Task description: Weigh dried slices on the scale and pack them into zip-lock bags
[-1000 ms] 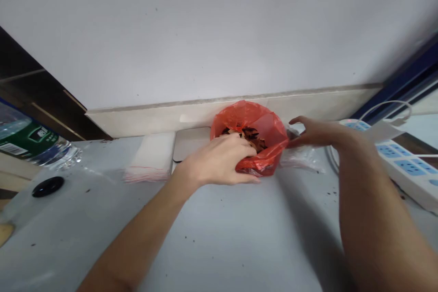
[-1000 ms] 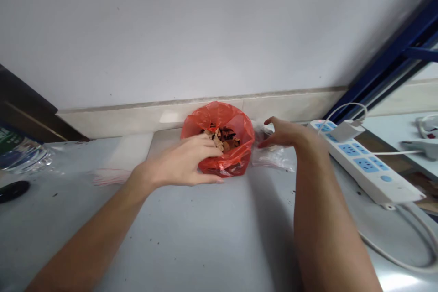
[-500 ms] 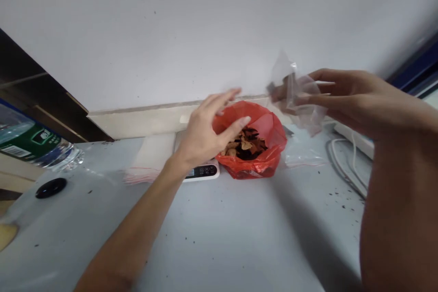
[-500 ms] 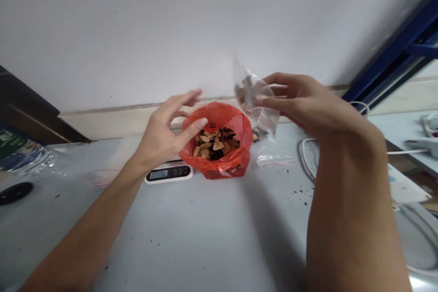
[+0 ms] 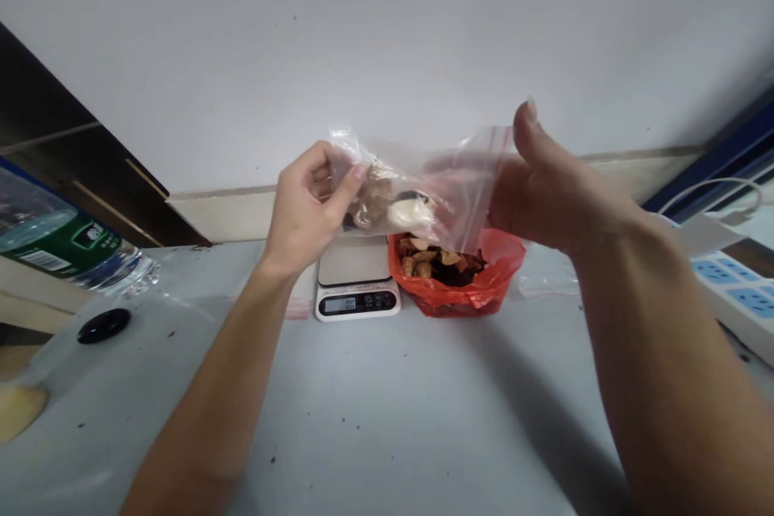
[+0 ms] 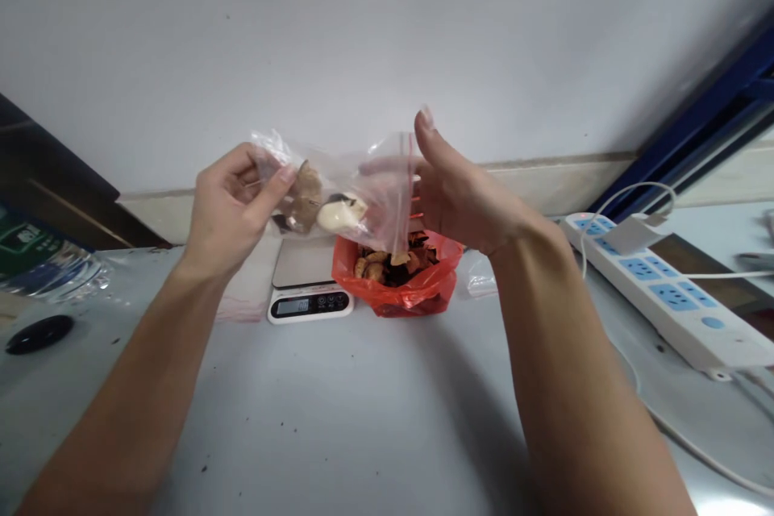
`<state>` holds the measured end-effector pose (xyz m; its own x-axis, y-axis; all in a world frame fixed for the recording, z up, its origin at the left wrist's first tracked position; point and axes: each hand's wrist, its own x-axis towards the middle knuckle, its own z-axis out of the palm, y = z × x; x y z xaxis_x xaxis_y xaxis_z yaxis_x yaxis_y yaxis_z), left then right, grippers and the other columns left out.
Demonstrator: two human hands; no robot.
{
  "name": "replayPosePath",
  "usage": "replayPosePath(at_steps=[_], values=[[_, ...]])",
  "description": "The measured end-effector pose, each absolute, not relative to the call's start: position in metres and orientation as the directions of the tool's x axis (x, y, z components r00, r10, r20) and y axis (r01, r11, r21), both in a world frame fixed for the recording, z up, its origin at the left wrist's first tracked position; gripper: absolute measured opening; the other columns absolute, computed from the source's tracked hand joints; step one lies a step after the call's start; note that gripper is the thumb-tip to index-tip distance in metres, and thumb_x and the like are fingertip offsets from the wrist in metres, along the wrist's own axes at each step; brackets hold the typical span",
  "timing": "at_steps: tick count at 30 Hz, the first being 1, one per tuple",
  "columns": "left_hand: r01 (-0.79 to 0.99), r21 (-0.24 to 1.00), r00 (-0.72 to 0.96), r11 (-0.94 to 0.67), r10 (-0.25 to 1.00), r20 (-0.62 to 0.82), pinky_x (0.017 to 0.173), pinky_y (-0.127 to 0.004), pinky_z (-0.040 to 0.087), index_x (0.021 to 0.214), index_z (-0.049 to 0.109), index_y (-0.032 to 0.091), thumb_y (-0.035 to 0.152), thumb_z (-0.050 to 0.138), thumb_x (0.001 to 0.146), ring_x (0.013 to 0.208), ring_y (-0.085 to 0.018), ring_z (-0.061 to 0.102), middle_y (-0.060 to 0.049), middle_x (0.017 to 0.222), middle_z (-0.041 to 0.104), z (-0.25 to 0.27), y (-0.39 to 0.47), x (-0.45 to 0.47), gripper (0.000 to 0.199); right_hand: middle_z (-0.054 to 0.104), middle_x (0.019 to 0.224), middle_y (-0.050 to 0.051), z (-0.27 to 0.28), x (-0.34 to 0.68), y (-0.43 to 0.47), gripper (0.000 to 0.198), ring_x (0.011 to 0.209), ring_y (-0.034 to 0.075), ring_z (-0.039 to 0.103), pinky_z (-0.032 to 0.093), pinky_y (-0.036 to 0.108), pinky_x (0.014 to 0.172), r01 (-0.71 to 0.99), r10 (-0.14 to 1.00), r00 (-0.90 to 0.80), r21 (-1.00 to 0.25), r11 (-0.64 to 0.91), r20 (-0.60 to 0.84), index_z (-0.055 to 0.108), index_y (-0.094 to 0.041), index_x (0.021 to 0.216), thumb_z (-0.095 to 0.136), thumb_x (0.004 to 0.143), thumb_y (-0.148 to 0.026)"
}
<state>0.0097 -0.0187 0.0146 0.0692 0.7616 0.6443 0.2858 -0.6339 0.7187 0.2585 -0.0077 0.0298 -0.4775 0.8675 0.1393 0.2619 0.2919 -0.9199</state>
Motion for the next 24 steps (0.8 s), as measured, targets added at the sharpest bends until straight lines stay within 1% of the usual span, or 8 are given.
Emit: replayPosePath(at_steps=[4,7,10,13,15,17,21,24], values=[[0.387,0.758,-0.002,-0.526,0.821,0.571,0.065,-0.027,0.060,0.088,0.060,0.024,0.032,0.080,0.090,0.072,-0.017,0.072,0.001,0.073,0.068,0.018,-0.018,-0.013,0.022,0.076,0.082,0.009,0.033,0.257,-0.010,0.053,0.074,0.023,0.071,0.058,0.037,0.070,0.260,0.865,-0.499,-0.944,0.205,0.050,0.077,-0.020,0.077,0.087,0.071,-0.071],[0.496,0.777,-0.052,-0.387,0.880,0.472,0.062,-0.028,0.059,0.108,0.063,0.024,0.024,0.077,0.087,0.070,-0.019,0.074,0.002,0.073,0.069,0.021,-0.020,-0.025,0.025,0.069,0.067,0.005,0.030,0.253,-0.009,0.047,0.062,0.017,0.059,0.048,0.033,0.058,0.313,0.866,-0.499,-0.925,0.217,0.035,0.073,-0.020,0.063,0.090,0.069,-0.063],[0.685,0.636,-0.085,-0.356,0.828,0.555,0.075,-0.033,0.061,0.116,0.068,0.023,0.016,0.079,0.077,0.086,-0.022,0.075,-0.003,0.088,0.073,0.024,-0.025,-0.027,0.041,0.060,0.061,0.001,0.025,0.242,-0.007,0.040,0.057,0.013,0.049,0.038,0.030,0.053,0.325,0.839,-0.543,-0.914,0.241,0.028,0.068,-0.021,0.055,0.088,0.070,-0.052],[0.742,0.502,0.045,-0.445,0.779,0.625,0.079,-0.032,0.059,0.095,0.074,0.021,0.019,0.079,0.075,0.090,-0.021,0.072,-0.006,0.098,0.074,0.026,-0.033,-0.016,0.021,0.060,0.062,0.000,0.021,0.229,-0.007,0.032,0.058,0.012,0.047,0.035,0.030,0.053,0.319,0.817,-0.577,-0.917,0.238,0.011,0.069,-0.022,0.055,0.084,0.069,-0.046],[0.651,0.589,0.252,-0.478,0.869,0.426,0.070,-0.029,0.057,0.082,0.073,0.021,0.027,0.077,0.081,0.076,-0.018,0.070,-0.002,0.081,0.074,0.028,-0.039,-0.005,0.007,0.061,0.063,-0.001,0.017,0.222,-0.007,0.028,0.059,0.013,0.047,0.034,0.030,0.054,0.318,0.815,-0.580,-0.919,0.233,0.006,0.071,-0.022,0.058,0.082,0.069,-0.045],[0.594,0.674,0.390,-0.439,0.890,0.236,0.067,-0.028,0.056,0.076,0.075,0.020,0.030,0.076,0.084,0.070,-0.017,0.069,-0.001,0.073,0.075,0.028,-0.043,0.004,0.013,0.062,0.063,-0.001,0.013,0.217,-0.006,0.027,0.059,0.012,0.047,0.034,0.030,0.055,0.313,0.818,-0.575,-0.919,0.238,0.016,0.074,-0.021,0.063,0.083,0.068,-0.046],[0.544,0.772,0.398,-0.329,0.911,0.107,0.064,-0.025,0.055,0.078,0.079,0.019,0.026,0.073,0.085,0.068,-0.016,0.071,-0.002,0.076,0.080,0.029,-0.044,0.009,0.012,0.059,0.062,-0.001,0.006,0.213,-0.005,0.037,0.059,0.012,0.045,0.033,0.029,0.056,0.255,0.823,-0.567,-0.942,0.219,0.038,0.072,-0.019,0.063,0.087,0.067,-0.053],[0.540,0.793,0.394,-0.280,0.918,0.056,0.057,-0.025,0.053,0.075,0.081,0.020,0.021,0.069,0.083,0.061,-0.015,0.069,-0.001,0.067,0.077,0.029,-0.042,0.004,0.015,0.060,0.062,0.000,0.007,0.211,-0.008,0.039,0.060,0.012,0.047,0.034,0.029,0.056,0.217,0.827,-0.562,-0.959,0.183,0.031,0.071,-0.019,0.063,0.088,0.066,-0.053]])
